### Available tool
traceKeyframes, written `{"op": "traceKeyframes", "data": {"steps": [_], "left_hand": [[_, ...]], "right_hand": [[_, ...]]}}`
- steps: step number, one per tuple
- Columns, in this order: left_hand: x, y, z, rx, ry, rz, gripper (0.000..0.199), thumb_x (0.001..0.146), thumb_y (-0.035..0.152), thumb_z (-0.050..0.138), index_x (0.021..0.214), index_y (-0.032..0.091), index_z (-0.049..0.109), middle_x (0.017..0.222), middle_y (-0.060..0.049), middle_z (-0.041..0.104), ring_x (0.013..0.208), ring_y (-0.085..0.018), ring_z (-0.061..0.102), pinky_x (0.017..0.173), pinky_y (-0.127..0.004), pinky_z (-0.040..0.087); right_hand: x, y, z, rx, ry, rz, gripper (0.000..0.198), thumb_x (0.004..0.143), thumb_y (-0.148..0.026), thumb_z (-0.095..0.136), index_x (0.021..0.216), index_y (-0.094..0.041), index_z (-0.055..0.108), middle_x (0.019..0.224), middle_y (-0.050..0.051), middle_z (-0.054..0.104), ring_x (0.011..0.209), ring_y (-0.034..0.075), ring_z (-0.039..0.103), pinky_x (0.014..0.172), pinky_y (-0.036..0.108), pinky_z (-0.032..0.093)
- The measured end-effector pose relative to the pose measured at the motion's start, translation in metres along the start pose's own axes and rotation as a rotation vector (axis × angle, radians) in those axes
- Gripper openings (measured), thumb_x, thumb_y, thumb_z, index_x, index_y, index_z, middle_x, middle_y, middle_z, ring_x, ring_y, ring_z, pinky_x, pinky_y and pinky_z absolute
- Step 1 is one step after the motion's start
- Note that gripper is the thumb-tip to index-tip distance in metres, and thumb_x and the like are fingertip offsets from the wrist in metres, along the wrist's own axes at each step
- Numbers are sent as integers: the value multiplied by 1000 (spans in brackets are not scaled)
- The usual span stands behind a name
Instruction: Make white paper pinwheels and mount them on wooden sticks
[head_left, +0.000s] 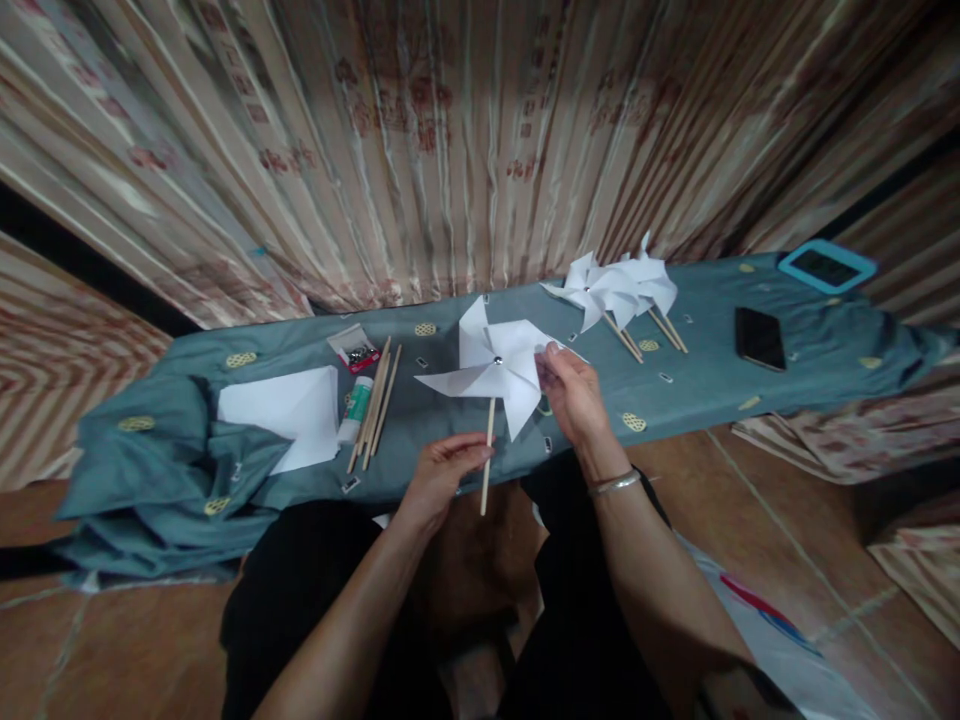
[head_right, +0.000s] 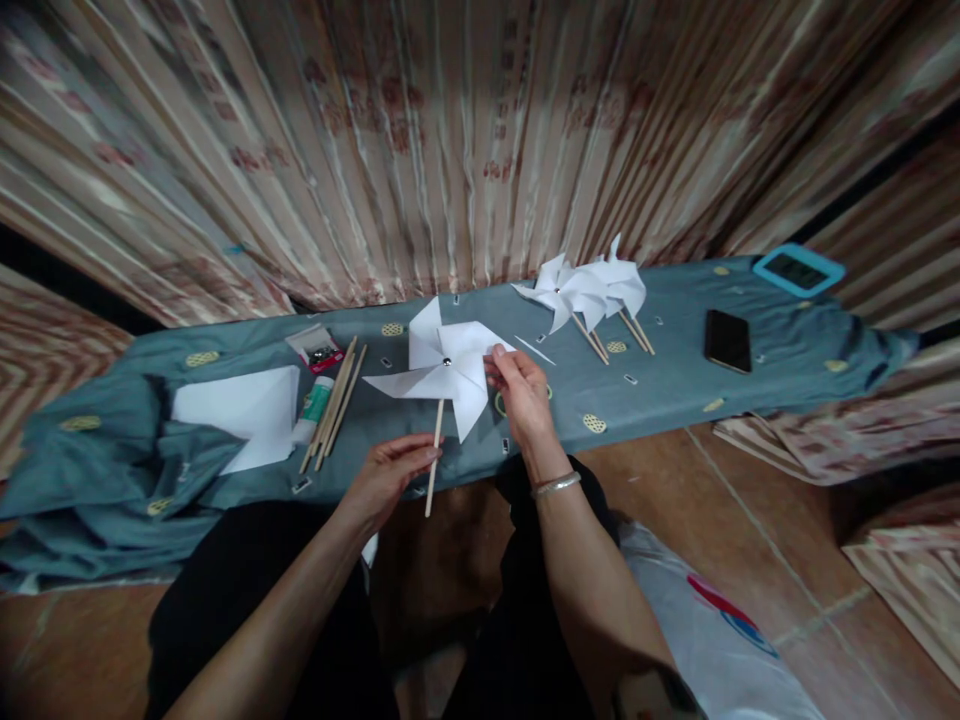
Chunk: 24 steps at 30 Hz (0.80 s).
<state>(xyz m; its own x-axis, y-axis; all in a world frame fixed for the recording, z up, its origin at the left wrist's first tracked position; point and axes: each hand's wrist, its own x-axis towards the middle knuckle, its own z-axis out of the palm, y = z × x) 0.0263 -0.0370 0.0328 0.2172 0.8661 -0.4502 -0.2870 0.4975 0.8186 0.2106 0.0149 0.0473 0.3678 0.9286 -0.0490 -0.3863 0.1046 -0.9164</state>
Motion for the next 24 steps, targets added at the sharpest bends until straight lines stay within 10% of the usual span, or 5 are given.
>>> {"op": "traceKeyframes", "data": {"steps": [9,24], "left_hand": [[-1,0,0,43,-10,-10,39,41,37,92,72,17,79,67,-4,73,61,-11,60,63,-22,48],[-3,-3,0,75,-75,-19,33,46,35,90,72,18,79,70,-6,74,60,-11,59,61,-24,45]], "right_hand": [[0,-5,-3,69,-2,-2,29,61,-41,85,67,-22,63,69,-2,70,66,10,64,64,22,51],[-12,-15,14,-11,-281,167,64,67,-77,59,98,-22,69,96,9,76,110,30,65,87,43,56]]}}
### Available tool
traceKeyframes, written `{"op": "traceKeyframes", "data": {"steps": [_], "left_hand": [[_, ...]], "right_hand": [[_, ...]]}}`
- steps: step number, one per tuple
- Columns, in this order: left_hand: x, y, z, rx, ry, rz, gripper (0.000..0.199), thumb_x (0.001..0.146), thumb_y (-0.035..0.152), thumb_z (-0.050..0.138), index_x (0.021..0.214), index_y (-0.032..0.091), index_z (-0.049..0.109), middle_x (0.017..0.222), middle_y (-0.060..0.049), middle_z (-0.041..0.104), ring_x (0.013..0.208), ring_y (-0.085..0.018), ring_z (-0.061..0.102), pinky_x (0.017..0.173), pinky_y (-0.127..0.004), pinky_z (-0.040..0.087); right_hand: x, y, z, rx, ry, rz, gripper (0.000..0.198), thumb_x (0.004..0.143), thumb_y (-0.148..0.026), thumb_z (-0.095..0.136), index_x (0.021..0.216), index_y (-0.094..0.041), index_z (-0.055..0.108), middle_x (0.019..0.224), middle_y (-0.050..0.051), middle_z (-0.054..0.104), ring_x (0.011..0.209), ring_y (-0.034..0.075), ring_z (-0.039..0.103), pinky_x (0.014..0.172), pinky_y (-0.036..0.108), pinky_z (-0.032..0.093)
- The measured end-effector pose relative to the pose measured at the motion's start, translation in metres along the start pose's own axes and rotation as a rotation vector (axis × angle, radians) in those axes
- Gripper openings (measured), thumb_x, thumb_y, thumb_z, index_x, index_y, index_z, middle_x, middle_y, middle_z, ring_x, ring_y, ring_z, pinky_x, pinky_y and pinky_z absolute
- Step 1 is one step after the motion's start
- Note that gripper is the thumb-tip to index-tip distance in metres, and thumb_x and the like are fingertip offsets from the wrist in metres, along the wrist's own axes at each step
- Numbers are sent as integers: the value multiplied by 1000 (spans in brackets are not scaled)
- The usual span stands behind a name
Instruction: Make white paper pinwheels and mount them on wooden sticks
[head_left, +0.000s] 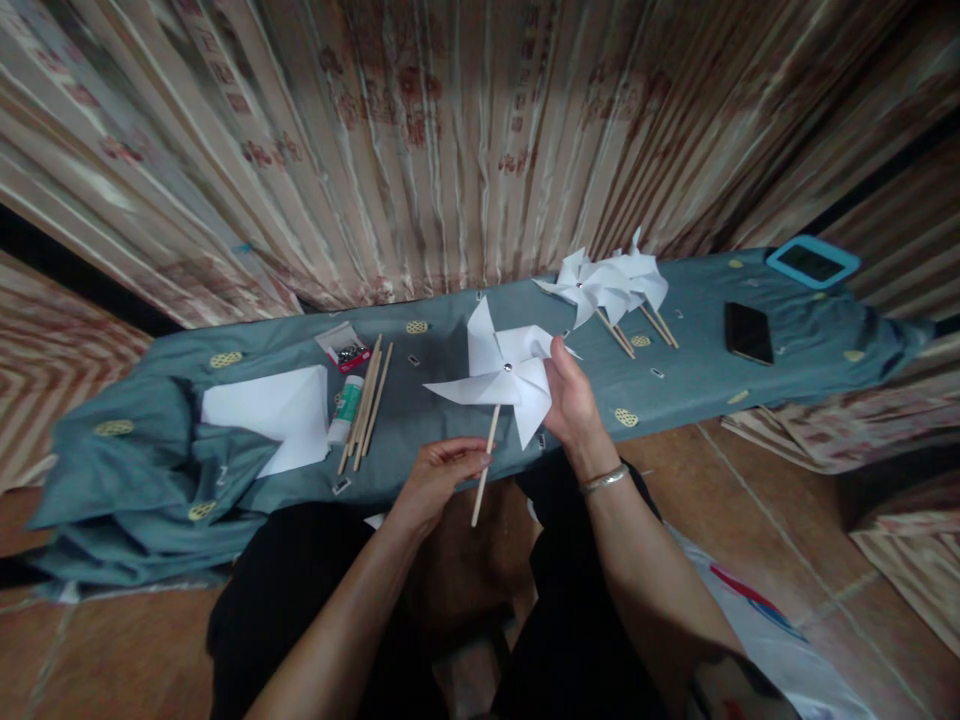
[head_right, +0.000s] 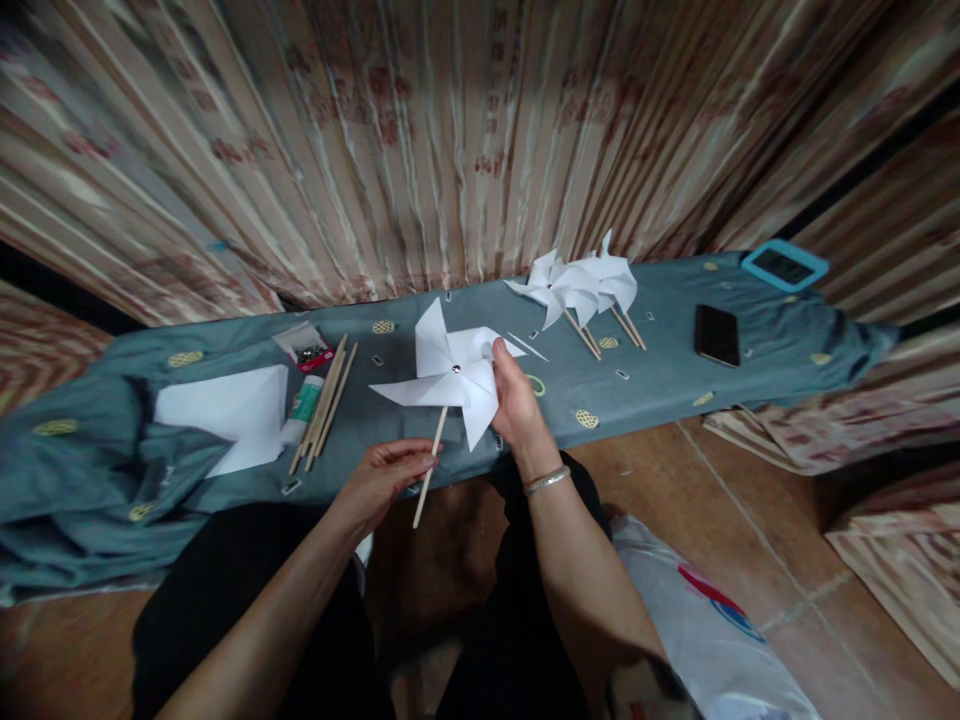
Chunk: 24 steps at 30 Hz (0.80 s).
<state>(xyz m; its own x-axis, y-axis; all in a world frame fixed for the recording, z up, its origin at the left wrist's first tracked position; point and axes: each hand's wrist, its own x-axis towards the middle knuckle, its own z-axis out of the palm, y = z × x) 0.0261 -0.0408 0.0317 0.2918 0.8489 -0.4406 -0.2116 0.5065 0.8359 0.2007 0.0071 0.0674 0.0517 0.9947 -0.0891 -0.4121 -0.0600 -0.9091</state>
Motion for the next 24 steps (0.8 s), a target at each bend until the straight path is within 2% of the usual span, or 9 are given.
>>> {"op": "traceKeyframes", "data": {"steps": [12,19,24], "left_hand": [[-1,2,2,-30,27,-7,36,43,36,91,71,18,79,69,-5,73,61,-11,60,62,-23,47],[-2,2,3,-30,26,-3,36,43,36,91,71,18,78,71,-6,73,62,-12,61,64,-24,48],[-2,3,4,-45,26,-11,36,43,35,92,71,17,78,71,-6,73,63,-12,62,65,-24,48]], "right_hand": [[2,4,2,8,29,-28,56,70,-73,60,94,-24,69,99,8,76,113,30,64,89,44,56],[6,6,-2,-15,29,4,65,76,-78,47,97,-21,69,89,9,76,105,30,68,85,44,57],[11,12,-5,61,96,40,51,80,-67,52,94,-20,69,85,9,77,102,30,69,83,42,57]]}}
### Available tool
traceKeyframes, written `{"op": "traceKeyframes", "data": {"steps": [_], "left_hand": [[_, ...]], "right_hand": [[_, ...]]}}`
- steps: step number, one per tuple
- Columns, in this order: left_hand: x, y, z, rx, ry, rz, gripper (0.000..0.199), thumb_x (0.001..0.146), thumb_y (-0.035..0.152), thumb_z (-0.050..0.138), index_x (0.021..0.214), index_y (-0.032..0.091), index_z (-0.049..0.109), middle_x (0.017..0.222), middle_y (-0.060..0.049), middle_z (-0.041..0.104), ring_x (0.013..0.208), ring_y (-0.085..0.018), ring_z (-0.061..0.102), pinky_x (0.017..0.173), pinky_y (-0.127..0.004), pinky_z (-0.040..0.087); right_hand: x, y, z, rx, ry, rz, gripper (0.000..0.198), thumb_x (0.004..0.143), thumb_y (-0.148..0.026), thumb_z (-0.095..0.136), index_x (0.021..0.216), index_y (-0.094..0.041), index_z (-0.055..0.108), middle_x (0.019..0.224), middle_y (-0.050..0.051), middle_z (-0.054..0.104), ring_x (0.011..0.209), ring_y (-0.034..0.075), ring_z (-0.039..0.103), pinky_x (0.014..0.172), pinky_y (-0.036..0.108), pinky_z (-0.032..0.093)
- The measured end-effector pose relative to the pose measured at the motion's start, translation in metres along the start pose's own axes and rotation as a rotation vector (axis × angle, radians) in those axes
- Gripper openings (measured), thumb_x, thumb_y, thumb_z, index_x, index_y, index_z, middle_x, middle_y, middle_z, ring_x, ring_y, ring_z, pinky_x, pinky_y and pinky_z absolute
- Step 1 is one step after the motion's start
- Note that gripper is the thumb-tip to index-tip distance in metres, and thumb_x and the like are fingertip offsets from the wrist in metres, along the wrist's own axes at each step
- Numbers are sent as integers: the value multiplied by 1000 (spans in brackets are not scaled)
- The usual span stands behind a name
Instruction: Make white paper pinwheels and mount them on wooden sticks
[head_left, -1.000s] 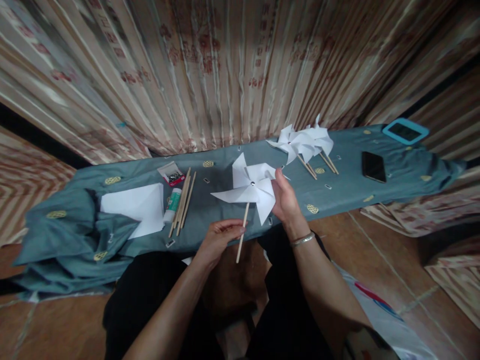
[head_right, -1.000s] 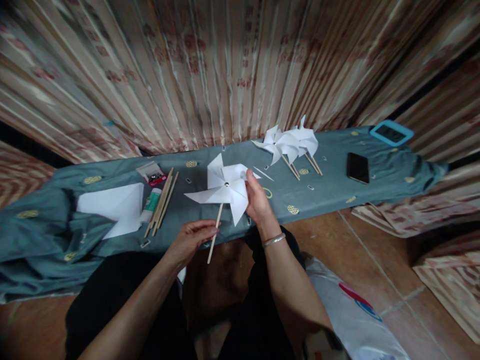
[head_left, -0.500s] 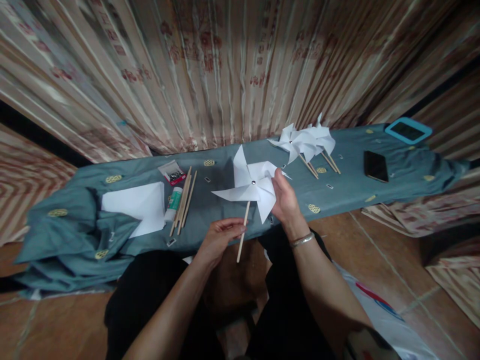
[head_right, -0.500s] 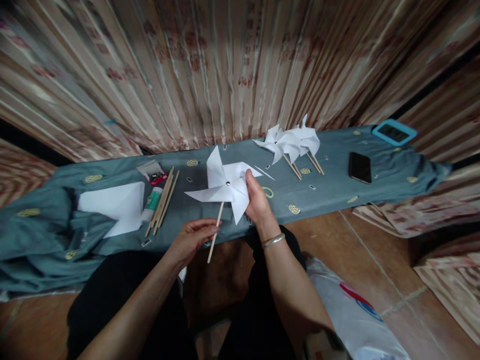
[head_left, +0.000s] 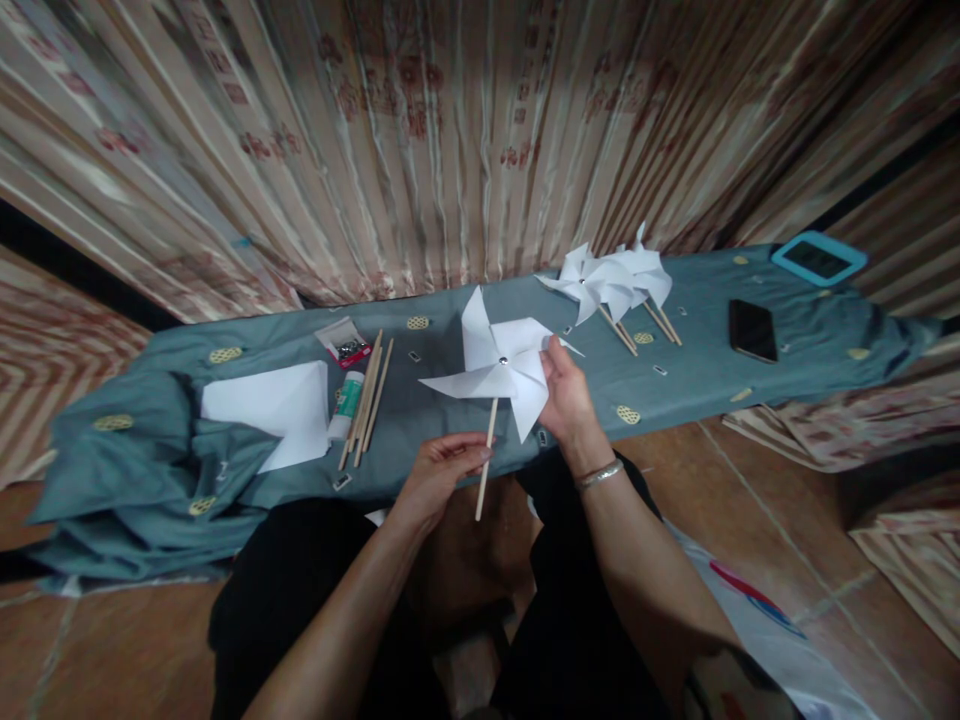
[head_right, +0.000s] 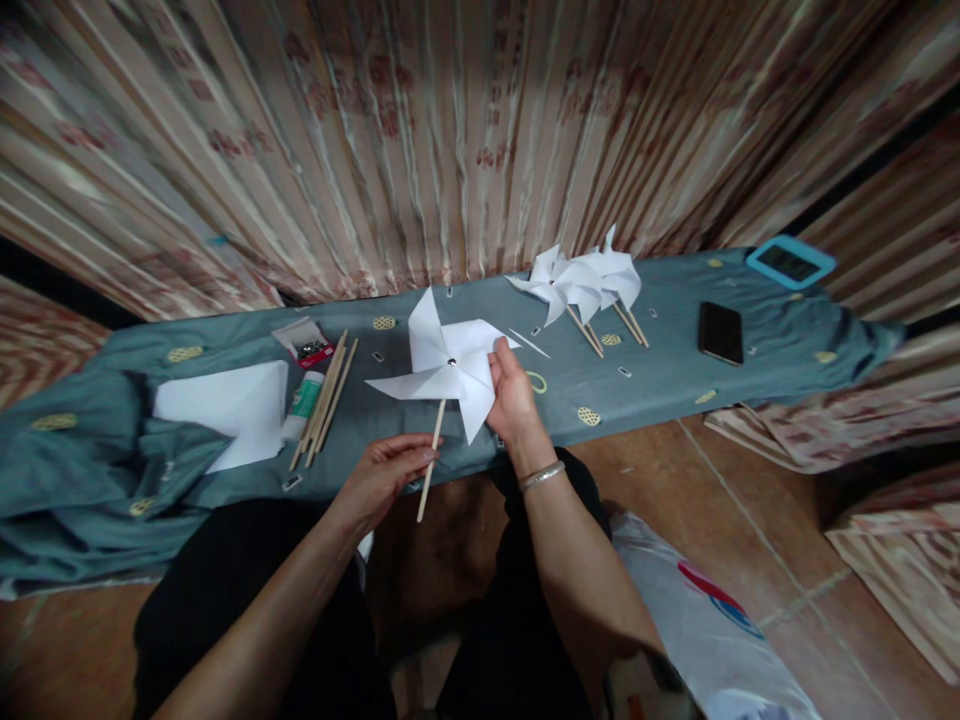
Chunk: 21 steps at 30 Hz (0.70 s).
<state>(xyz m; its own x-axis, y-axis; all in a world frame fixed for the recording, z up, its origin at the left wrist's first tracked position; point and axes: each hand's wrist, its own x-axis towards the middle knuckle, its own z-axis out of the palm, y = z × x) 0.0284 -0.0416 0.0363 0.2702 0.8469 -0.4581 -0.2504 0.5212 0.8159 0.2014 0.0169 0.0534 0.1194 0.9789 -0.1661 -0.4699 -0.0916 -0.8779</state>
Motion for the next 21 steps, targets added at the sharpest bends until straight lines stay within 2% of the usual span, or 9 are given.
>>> {"op": "traceKeyframes", "data": {"steps": [5,11,17,21], "left_hand": [[-1,1,0,-11,18,1,37,43,36,91,72,17,78,70,-5,73,64,-12,62,65,-23,49],[0,1,1,-25,34,11,39,42,37,92,72,17,78,69,-4,72,62,-12,62,64,-24,49],[1,0,1,-36,51,20,37,42,35,91,71,17,78,67,-4,72,60,-11,60,64,-24,49],[-2,1,3,-34,36,-1,34,44,32,90,71,16,78,68,-3,73,63,-11,61,65,-22,47]], "right_hand": [[1,6,-1,36,5,12,40,77,-60,60,89,-22,68,88,7,77,102,30,69,84,43,58],[1,10,0,22,-8,-14,37,74,-58,63,87,-23,66,94,7,76,107,29,66,87,43,57],[-5,4,9,-9,-30,-21,43,73,-65,58,87,-24,63,93,8,75,112,31,64,87,45,56],[-10,-6,12,6,-43,40,50,77,-70,47,87,-24,62,88,8,75,111,32,64,84,45,56]]}}
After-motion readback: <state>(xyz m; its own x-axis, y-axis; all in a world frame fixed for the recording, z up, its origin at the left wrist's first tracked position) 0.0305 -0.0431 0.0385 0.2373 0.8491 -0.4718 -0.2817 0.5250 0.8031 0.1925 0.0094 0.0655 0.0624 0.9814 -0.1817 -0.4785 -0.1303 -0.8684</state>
